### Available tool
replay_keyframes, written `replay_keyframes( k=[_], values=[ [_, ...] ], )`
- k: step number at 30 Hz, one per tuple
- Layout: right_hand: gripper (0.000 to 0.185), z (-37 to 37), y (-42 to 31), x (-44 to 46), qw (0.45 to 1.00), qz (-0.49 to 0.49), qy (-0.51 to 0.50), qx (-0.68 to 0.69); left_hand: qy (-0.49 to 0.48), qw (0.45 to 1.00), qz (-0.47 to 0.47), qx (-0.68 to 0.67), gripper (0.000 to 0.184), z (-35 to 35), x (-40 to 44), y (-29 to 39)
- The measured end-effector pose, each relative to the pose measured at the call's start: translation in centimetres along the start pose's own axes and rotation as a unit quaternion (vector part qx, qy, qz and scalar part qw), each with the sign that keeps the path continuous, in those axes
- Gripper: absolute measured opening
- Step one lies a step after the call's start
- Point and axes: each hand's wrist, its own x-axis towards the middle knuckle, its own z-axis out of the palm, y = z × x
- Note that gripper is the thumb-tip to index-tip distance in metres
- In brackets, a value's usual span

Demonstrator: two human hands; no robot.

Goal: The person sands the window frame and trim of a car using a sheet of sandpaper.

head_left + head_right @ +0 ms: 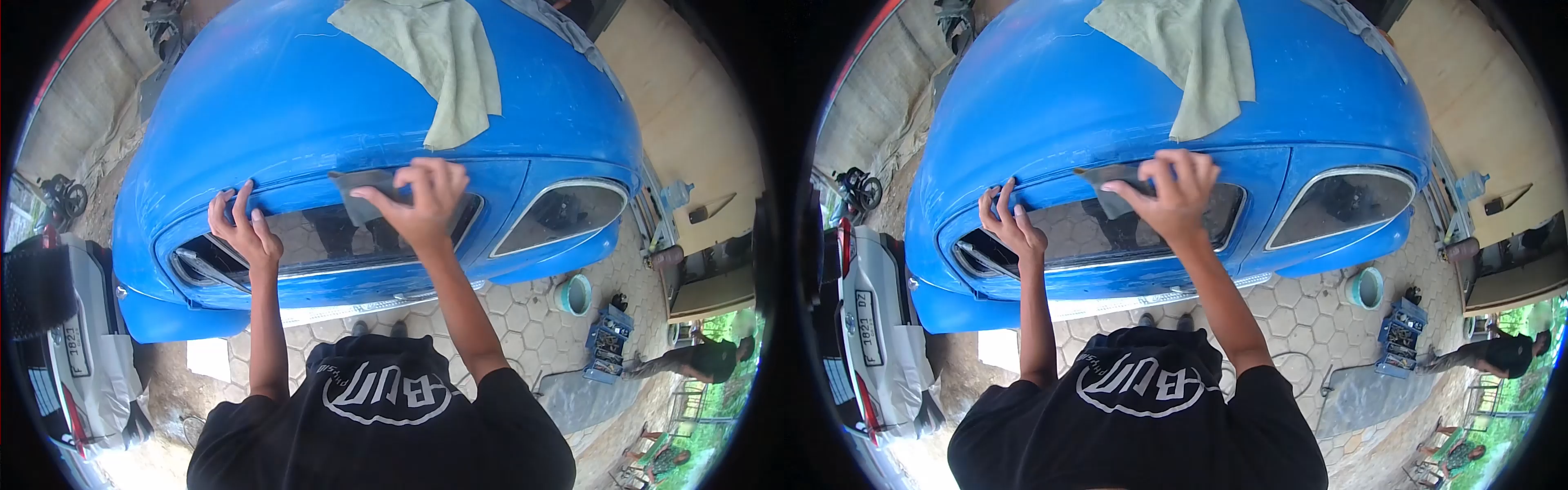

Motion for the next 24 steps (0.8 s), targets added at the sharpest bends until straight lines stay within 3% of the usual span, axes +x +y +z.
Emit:
replay_keyframes(
  k=[4, 6, 10, 13, 14, 17, 21, 24],
  values=[
    [0.039, -0.7, 1.4, -1.5, 0.998, -0.020, 0.052, -0.026, 0.003, 1.000, -0.012, -0.005, 0.040, 0.0, -0.1, 0.2],
    [0.031, -3.4, 3.7, -2.5, 0.994, 0.031, 0.080, -0.063, -0.002, 1.000, -0.022, -0.016, 0.038, -0.1, -0.3, 0.1],
    [0.032, -2.8, 4.1, -4.6, 0.985, 0.155, 0.075, 0.017, -0.004, 0.999, -0.021, -0.034, 0.034, -0.2, -0.1, 0.2],
    [0.030, -2.6, 3.2, -5.1, 0.985, 0.011, 0.008, -0.171, -0.003, 0.999, -0.023, -0.036, 0.034, -0.3, 0.0, 0.7],
    [0.033, -2.8, 4.2, -5.7, 0.982, 0.004, 0.024, -0.189, 0.000, 0.999, -0.021, -0.039, 0.033, -0.4, 0.1, 0.8],
    [0.038, -4.7, 8.6, -8.4, 0.968, 0.056, 0.043, -0.239, -0.032, 0.999, -0.026, -0.033, 0.035, -0.8, -0.1, 0.4],
    [0.041, -6.0, 8.7, -10.1, 0.961, 0.124, 0.021, -0.244, -0.023, 0.998, -0.034, -0.040, 0.034, -0.6, 0.0, 0.7],
    [0.044, -5.1, 8.1, -10.4, 0.968, 0.184, 0.042, -0.164, 0.012, 0.998, -0.060, -0.022, 0.039, -0.7, 0.0, 3.4]
  ],
)
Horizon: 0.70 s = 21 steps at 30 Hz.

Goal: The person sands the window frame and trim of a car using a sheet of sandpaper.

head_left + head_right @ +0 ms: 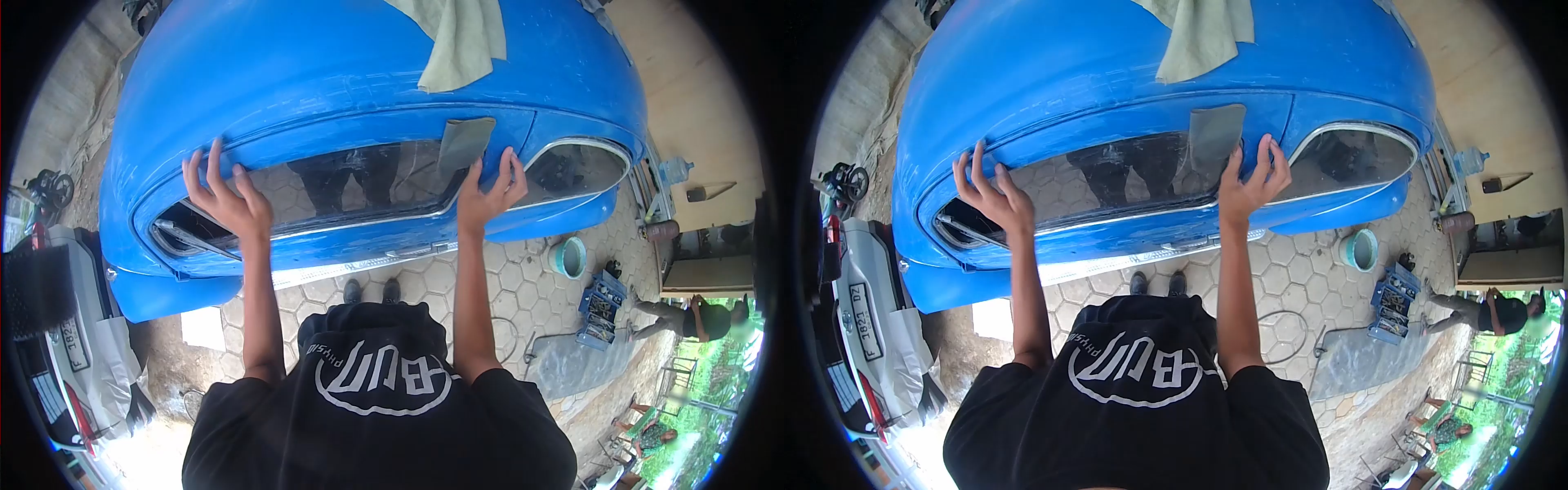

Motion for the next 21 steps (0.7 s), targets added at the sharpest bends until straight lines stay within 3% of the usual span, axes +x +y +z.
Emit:
replay_keyframes(
  k=[2, 3, 4, 5, 7, 10, 13, 17, 21],
  values=[
    [0.044, 2.4, -1.4, -0.9, 0.993, 0.080, 0.086, 0.021, 0.057, 0.969, -0.118, -0.208, 0.052, 3.1, -8.3, 4.2],
    [0.045, 3.3, -2.5, -1.6, 0.984, 0.120, 0.128, 0.031, -0.142, 0.976, -0.058, -0.158, 0.061, 1.7, -11.7, 7.7],
    [0.042, 3.3, -4.0, -1.7, 0.985, 0.122, 0.117, 0.023, -0.174, 0.914, -0.150, -0.333, 0.057, 2.5, -14.8, 9.7],
    [0.042, 3.9, -4.3, -0.7, 0.985, 0.119, 0.118, 0.028, -0.270, 0.768, -0.341, -0.471, 0.049, 2.8, -15.0, 11.2],
    [0.041, 2.4, -4.6, -1.3, 0.988, 0.124, 0.088, 0.022, -0.356, 0.702, -0.358, -0.502, 0.045, 4.1, -15.3, 11.6],
    [0.040, 1.0, -4.5, -1.3, 0.989, 0.132, 0.048, 0.054, -0.395, 0.670, -0.339, -0.529, 0.046, 6.0, -13.2, 13.0],
    [0.038, -0.4, -4.7, -1.3, 0.984, 0.139, 0.000, 0.109, -0.350, 0.712, -0.350, -0.499, 0.040, 6.7, -10.7, 15.2],
    [0.036, -0.9, -4.5, -1.2, 0.954, 0.165, -0.027, 0.249, -0.345, 0.700, -0.359, -0.512, 0.026, 8.0, -10.1, 16.3],
    [0.038, -1.4, -4.2, -0.4, 0.981, 0.067, -0.055, 0.173, -0.341, 0.708, -0.334, -0.520, 0.018, 8.1, -10.0, 16.3]
  ],
)
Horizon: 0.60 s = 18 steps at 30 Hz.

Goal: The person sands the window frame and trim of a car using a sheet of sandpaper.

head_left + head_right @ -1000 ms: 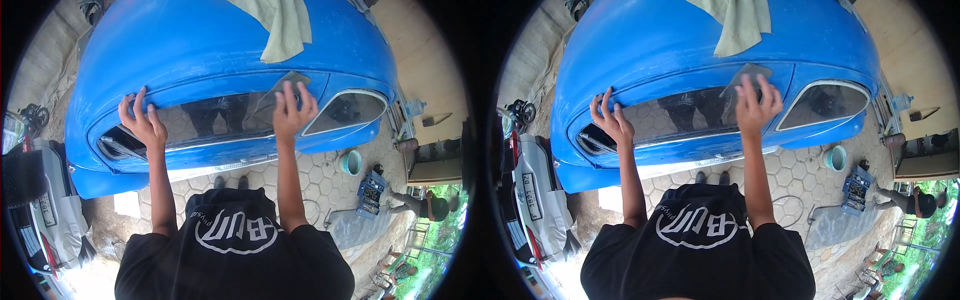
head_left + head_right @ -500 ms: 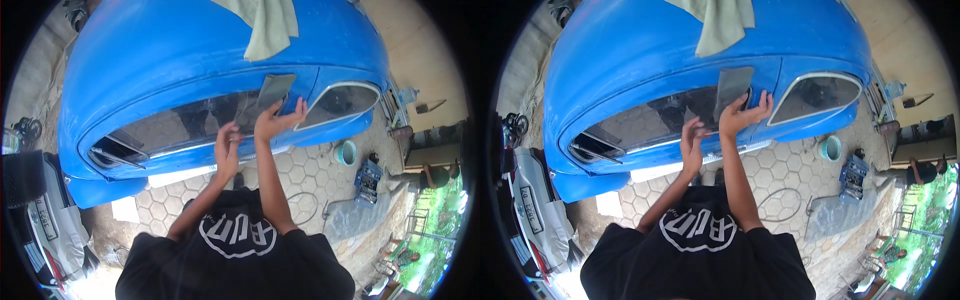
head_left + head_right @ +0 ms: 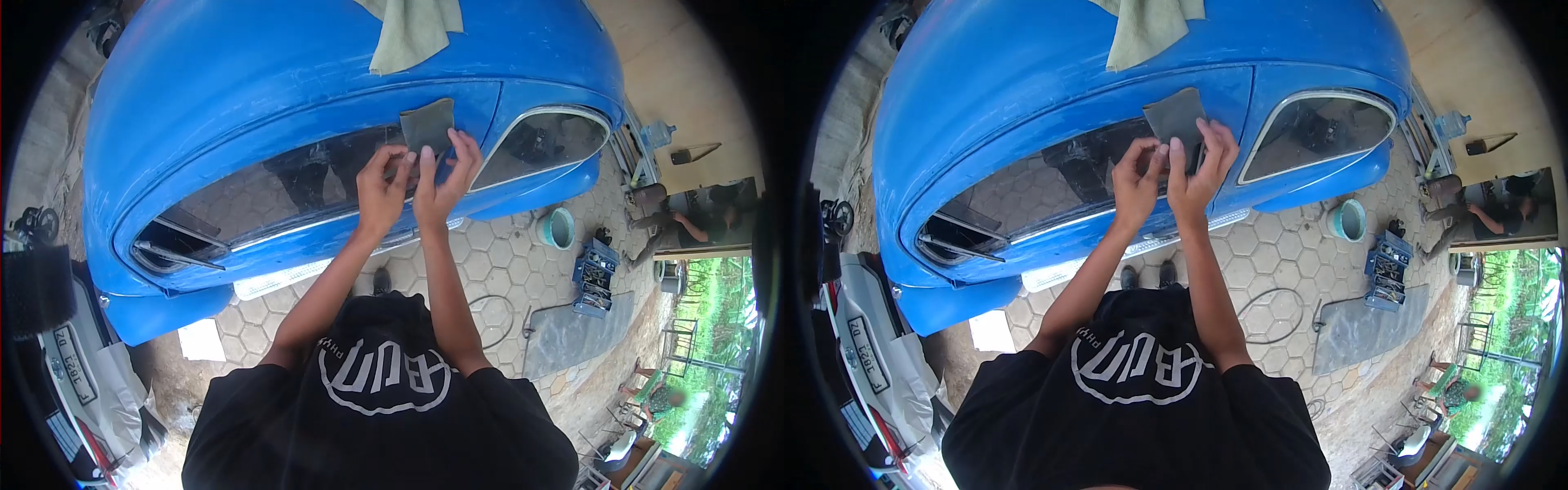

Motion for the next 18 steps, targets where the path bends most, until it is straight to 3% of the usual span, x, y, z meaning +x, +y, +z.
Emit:
replay_keyframes(
  k=[4, 7, 11, 18],
  values=[
    [0.050, -0.8, -0.9, 1.5, 0.998, -0.057, 0.014, -0.036, -0.057, 0.997, 0.031, 0.048, 0.016, -1.1, -0.5, -1.3],
    [0.050, -1.6, 0.5, -0.7, 0.977, 0.127, -0.002, 0.171, -0.095, 0.986, 0.054, 0.125, 0.013, -2.0, -2.0, -2.8],
    [0.046, -3.6, 4.5, -3.7, 0.992, 0.114, 0.014, 0.043, -0.126, 0.983, 0.003, 0.131, 0.019, -3.0, -4.3, -5.0],
    [0.051, -2.8, 5.0, 2.2, 0.998, 0.014, 0.054, -0.022, -0.114, 0.946, -0.152, 0.263, 0.023, -11.0, -8.3, -11.1]
  ],
)
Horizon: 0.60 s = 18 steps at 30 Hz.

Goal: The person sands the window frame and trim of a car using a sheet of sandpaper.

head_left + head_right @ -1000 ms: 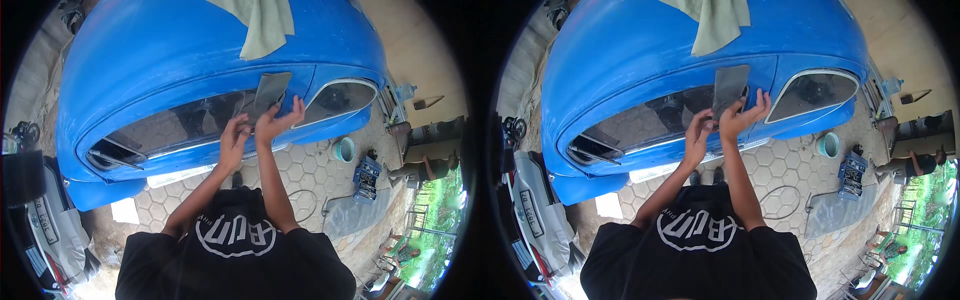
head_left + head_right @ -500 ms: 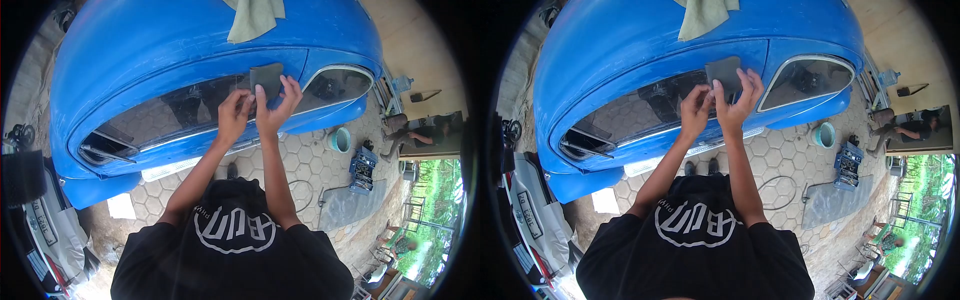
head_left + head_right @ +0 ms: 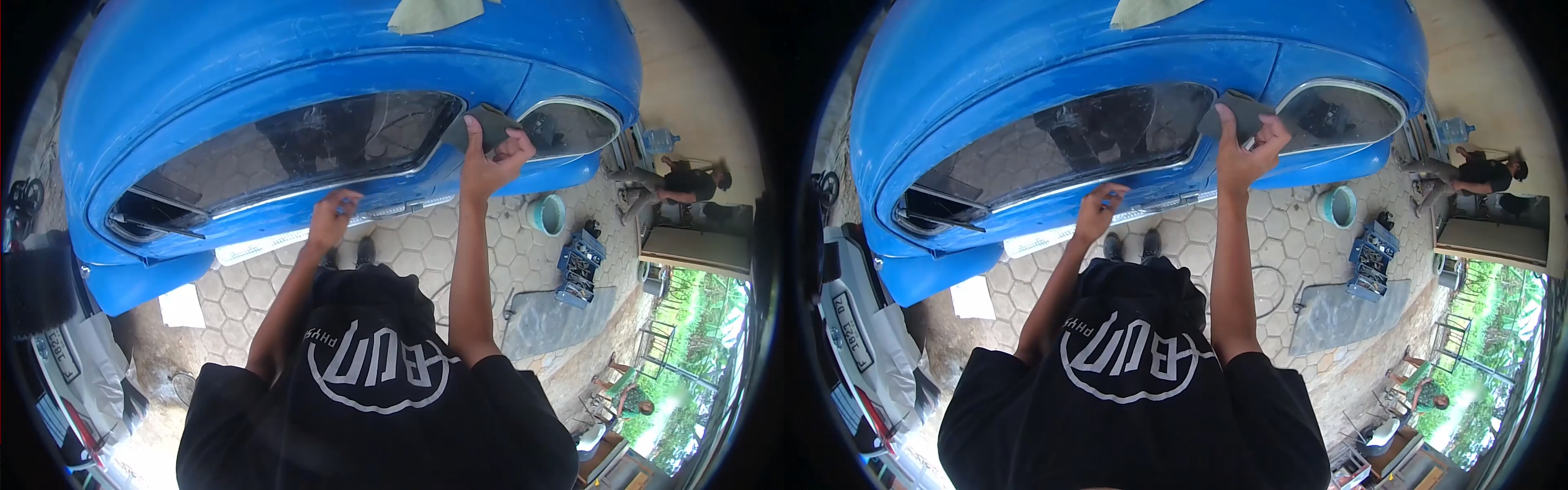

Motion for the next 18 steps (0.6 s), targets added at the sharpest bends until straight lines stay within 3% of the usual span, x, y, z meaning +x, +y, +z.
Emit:
replay_keyframes(
  k=[2, 3, 6, 9, 12, 16, 18],
  values=[
    [0.054, -0.3, 1.9, -1.8, 0.996, 0.001, -0.026, -0.091, 0.030, 0.999, -0.014, -0.003, 0.021, -1.0, -0.6, -2.3],
    [0.058, 0.0, 2.9, -3.1, 0.995, -0.035, -0.050, -0.081, 0.047, 0.999, -0.020, -0.003, 0.021, -1.5, -0.8, -3.7],
    [0.060, 0.1, 4.3, -5.6, 0.990, -0.015, -0.059, -0.131, 0.102, 0.995, 0.010, -0.008, 0.026, -2.7, -1.6, -7.3],
    [0.055, -0.3, 2.6, -4.0, 0.990, 0.072, -0.031, -0.121, 0.113, 0.992, -0.046, -0.012, 0.023, -4.0, -2.7, -8.4],
    [0.050, -0.5, 5.1, -5.4, 0.978, 0.024, -0.051, -0.201, 0.123, 0.988, -0.089, -0.009, 0.018, -4.4, -3.5, -9.4],
    [0.049, -2.5, 9.8, -13.9, 0.888, 0.060, -0.193, -0.414, 0.120, 0.989, -0.086, -0.034, 0.019, -4.4, -3.9, -10.3],
    [0.053, -3.2, 9.4, -13.9, 0.870, 0.148, -0.208, -0.421, 0.121, 0.986, -0.108, -0.044, 0.019, -4.8, -4.0, -9.8]
  ],
)
